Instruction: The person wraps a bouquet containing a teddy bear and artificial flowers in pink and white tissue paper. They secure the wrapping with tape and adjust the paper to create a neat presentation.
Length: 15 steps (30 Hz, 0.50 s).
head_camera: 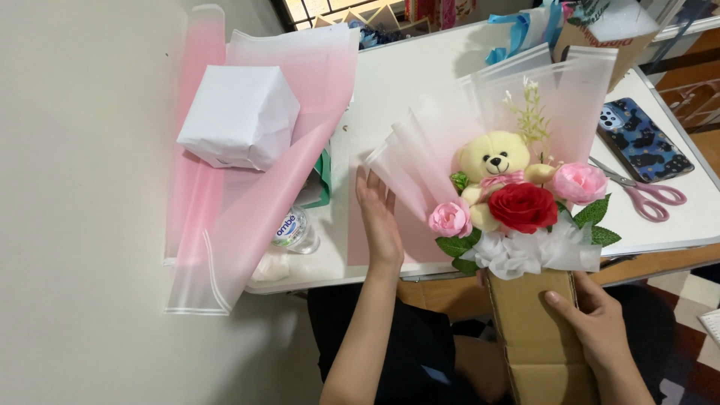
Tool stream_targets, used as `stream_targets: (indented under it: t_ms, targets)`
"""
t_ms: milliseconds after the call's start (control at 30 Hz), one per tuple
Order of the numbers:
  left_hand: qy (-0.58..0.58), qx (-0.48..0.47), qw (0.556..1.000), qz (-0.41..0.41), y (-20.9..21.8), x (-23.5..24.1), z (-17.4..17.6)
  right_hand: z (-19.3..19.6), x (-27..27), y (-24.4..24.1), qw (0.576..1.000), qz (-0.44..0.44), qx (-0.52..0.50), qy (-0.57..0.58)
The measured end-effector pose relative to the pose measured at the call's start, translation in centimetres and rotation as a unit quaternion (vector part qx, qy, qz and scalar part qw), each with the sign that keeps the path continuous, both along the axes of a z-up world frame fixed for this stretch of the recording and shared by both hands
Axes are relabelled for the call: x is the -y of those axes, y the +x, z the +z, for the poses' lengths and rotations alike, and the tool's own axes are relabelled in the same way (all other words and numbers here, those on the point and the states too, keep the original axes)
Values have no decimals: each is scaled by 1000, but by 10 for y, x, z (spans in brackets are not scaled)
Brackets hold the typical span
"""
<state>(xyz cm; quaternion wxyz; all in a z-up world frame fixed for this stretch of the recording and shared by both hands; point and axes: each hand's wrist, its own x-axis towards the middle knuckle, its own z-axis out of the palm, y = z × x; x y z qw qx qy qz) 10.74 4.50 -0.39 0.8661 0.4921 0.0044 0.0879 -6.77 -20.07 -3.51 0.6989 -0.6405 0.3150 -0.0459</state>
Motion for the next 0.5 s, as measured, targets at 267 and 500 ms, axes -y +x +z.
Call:
stream_targets:
  t_ms: [267, 500]
  targets:
    - [200, -44, 963, -175, -95, 30, -7, -45, 14, 21, 997, -10, 81, 8]
    - [280, 61, 946, -154, -110, 37, -21, 30, -44, 33, 997, 39, -7, 60]
